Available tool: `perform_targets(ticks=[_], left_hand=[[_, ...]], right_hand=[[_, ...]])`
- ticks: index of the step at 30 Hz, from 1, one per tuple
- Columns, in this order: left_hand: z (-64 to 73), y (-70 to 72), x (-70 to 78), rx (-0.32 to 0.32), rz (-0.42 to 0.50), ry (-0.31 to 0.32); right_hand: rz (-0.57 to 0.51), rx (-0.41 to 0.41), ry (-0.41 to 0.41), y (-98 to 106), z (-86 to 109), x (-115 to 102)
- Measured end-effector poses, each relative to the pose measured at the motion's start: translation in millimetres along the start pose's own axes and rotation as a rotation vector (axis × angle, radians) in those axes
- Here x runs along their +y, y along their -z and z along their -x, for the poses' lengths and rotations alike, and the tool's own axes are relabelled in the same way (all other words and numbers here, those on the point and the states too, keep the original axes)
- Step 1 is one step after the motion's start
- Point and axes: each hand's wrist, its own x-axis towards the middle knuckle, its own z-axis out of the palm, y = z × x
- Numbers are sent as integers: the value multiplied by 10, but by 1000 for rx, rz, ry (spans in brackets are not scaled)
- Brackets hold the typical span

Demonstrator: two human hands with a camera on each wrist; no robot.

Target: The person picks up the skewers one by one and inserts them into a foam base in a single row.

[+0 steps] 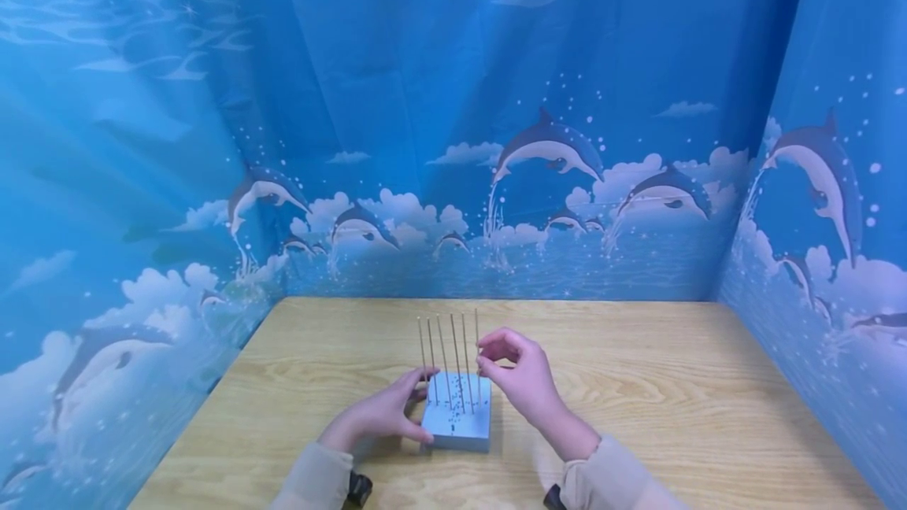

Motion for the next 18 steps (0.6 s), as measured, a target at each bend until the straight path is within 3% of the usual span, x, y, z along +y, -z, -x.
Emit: perform_targets(ticks=[18], left_hand=[[8,-1,20,2,3,10]], right_hand=[[85,-4,21,-67,-20,102]])
